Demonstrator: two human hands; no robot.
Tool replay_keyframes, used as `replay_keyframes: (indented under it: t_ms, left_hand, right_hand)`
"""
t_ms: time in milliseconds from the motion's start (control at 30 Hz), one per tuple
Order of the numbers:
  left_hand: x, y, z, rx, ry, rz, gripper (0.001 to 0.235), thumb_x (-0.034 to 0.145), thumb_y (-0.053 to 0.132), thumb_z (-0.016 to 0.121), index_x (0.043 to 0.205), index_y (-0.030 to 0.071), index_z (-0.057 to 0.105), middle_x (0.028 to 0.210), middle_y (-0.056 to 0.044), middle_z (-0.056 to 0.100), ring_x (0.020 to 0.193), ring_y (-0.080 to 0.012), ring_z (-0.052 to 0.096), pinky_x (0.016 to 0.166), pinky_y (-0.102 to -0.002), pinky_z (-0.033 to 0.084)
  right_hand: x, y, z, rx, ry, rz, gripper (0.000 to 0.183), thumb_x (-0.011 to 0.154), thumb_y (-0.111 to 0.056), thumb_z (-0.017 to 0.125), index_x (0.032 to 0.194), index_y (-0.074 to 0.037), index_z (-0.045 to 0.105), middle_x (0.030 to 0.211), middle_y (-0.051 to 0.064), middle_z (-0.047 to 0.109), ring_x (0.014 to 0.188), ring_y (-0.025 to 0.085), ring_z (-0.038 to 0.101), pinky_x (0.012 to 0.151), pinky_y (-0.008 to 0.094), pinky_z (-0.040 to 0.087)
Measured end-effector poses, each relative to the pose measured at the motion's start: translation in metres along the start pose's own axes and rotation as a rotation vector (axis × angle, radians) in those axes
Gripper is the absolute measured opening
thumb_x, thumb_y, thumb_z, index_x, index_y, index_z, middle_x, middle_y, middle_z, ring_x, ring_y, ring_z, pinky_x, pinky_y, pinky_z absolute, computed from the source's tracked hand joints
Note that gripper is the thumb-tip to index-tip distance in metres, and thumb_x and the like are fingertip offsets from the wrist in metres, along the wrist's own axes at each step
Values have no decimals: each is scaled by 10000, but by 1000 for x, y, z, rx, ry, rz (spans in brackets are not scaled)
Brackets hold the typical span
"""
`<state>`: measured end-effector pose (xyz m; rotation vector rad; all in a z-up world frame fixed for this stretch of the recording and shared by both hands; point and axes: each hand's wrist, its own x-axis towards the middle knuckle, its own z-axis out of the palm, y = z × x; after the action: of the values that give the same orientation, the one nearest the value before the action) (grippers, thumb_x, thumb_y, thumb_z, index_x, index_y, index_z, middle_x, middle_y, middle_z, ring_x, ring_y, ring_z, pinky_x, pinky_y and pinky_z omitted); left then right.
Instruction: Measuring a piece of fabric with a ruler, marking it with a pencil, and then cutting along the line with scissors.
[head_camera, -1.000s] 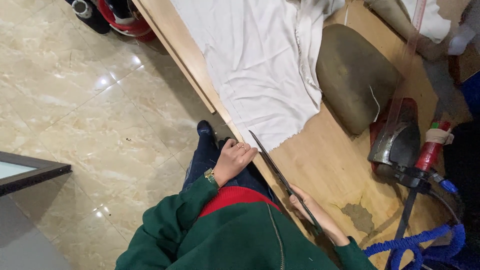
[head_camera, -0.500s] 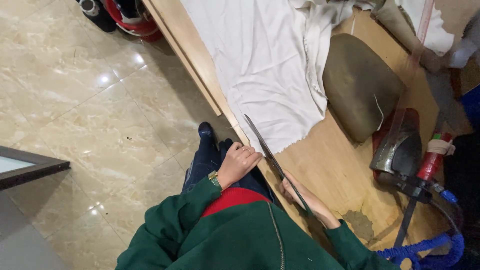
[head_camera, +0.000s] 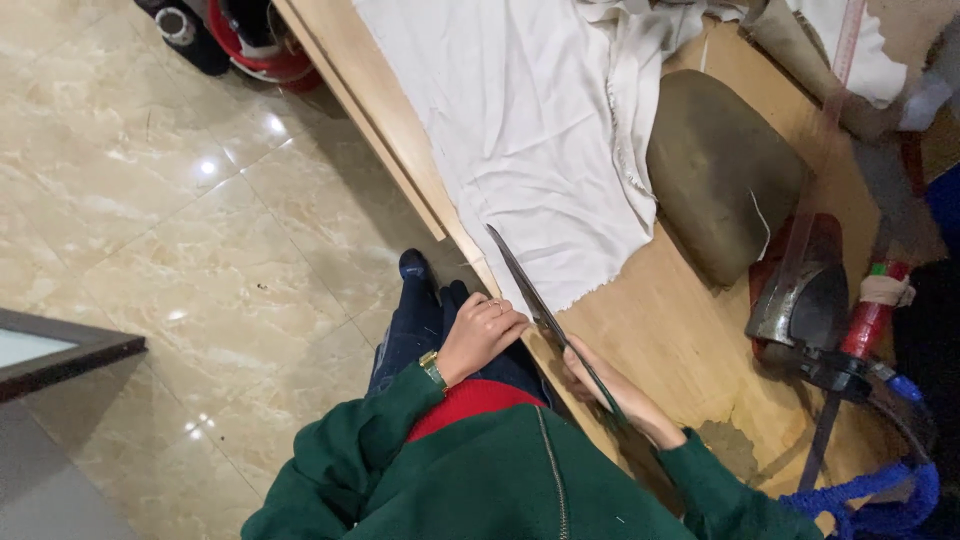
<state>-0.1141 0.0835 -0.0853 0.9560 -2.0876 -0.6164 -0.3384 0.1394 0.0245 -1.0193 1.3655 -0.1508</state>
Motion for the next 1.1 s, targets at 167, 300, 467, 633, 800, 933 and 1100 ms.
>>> replay_keyframes:
  t_ms: [167, 300, 467, 633, 800, 933, 1100]
  left_hand:
    - [5, 0, -6, -129, -66, -77, 54, 940, 185, 739, 937, 131, 735, 700, -27, 614, 703, -219, 664, 754, -352, 473]
    - [5, -3, -7, -156, -77, -81, 41, 933, 178, 744, 926, 140, 731, 701, -16, 608, 703, -205, 660, 750, -337, 473]
    - [8, -6, -9, -168, -86, -79, 40, 935, 168, 739, 908, 141, 725, 701, -17, 615, 708, -202, 661, 762, -336, 473]
    - [8, -8, -11, -170, -101, -76, 38, 927, 162, 745, 902, 139, 727, 700, -13, 624, 704, -199, 662, 769, -336, 475]
    - [5, -13, -10, -249, -172, -110, 79, 926, 186, 749, 874, 133, 722, 651, -7, 563, 654, -213, 619, 754, -353, 472]
    - [12, -11, -20, -321, -215, -146, 69, 896, 164, 759, 858, 117, 726, 644, -22, 569, 656, -237, 624, 735, -375, 468]
    - [11, -19, -18, -375, -268, -163, 77, 897, 184, 761, 856, 127, 729, 637, -9, 531, 650, -233, 602, 718, -376, 464]
  right_hand:
    - [33, -5, -4, 4, -2, 1, 783, 974, -684, 400, 1565, -172, 420, 956, 98, 571, 816, 213, 581, 645, 342, 515]
    - [34, -33, -3, -41, 7, 4, 793, 977, -676, 406, 1585, -167, 398, 1037, 172, 625, 963, 298, 617, 788, 436, 542]
    - [27, -57, -3, -81, 26, 6, 790, 992, -649, 425, 1596, -143, 370, 1250, 277, 600, 1186, 400, 578, 990, 534, 469]
    - [41, -23, -6, -80, 104, -3, 701, 1015, -544, 506, 1552, -99, 447, 1367, 340, 595, 1316, 435, 555, 1079, 568, 441]
    - [31, -53, -11, -47, 57, 26, 767, 996, -624, 424, 1559, -102, 434, 1357, 383, 569, 1267, 492, 571, 1037, 610, 459]
    - [60, -60, -5, -7, 33, -9, 774, 980, -676, 427, 1563, -167, 435, 1318, 323, 600, 1230, 425, 603, 1010, 599, 483]
    - [87, -45, -8, -17, -31, 18, 821, 976, -738, 355, 1564, -167, 393, 969, 117, 560, 863, 253, 571, 739, 432, 542]
